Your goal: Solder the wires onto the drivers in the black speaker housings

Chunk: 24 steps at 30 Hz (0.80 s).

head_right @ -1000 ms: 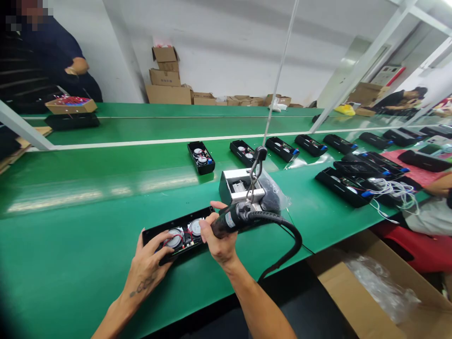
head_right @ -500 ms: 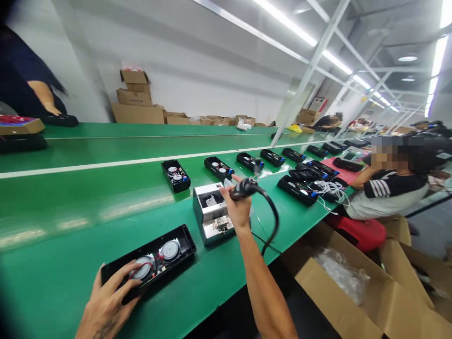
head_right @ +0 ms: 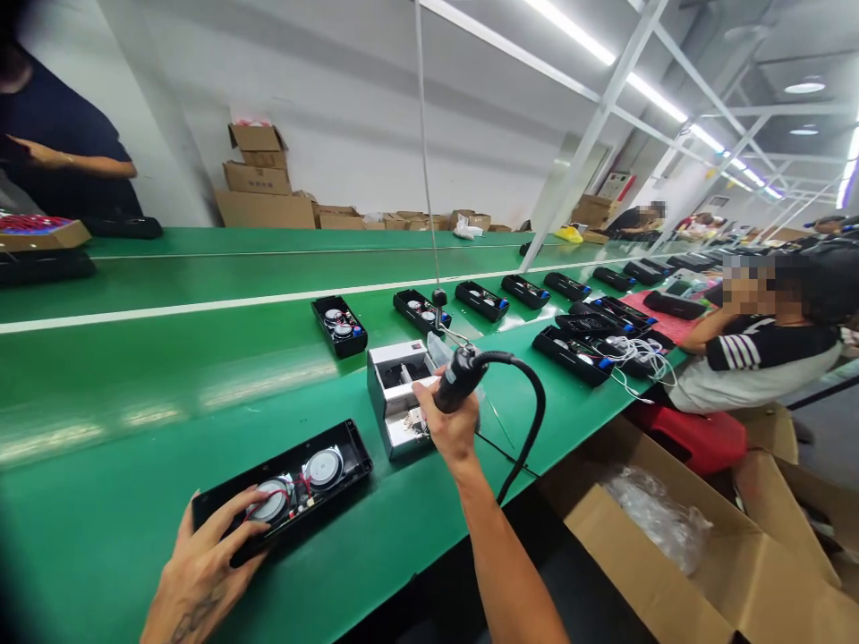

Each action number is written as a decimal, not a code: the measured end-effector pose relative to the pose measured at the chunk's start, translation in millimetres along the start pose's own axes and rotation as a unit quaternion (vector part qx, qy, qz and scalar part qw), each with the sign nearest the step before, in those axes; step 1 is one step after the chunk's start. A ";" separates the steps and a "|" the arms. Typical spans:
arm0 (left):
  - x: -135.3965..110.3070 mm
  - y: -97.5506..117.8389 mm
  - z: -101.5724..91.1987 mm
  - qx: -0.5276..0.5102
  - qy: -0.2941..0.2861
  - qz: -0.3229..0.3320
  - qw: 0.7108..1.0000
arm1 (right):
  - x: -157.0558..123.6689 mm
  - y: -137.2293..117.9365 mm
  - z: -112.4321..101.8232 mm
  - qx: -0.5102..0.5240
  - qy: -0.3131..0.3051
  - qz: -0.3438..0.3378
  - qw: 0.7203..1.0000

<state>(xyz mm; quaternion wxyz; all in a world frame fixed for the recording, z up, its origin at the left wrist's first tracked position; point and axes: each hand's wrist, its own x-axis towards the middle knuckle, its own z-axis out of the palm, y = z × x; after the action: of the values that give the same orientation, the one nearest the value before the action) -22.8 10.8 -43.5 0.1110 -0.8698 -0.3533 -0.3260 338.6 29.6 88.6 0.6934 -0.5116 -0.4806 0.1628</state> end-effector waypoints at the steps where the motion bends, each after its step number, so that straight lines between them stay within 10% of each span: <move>1: 0.1 1.4 -0.8 -0.002 -0.001 -0.007 1.000 | -3.1 -3.8 0.6 0.012 -0.023 0.018 0.999; 10: 11.3 21.5 -12.3 -0.017 -0.012 -0.066 0.998 | -65.4 -36.6 43.7 0.246 -0.079 0.064 0.964; 24: 14.3 26.0 -15.3 -0.025 -0.016 -0.082 0.996 | -84.7 -26.1 86.5 0.251 -0.110 0.083 0.958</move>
<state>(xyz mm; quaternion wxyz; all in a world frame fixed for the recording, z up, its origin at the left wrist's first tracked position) -4.8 -6.7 -21.6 0.0567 -0.8455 -0.4166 -0.3290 218.5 5.6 70.1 0.7267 -0.3377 -0.4535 0.3901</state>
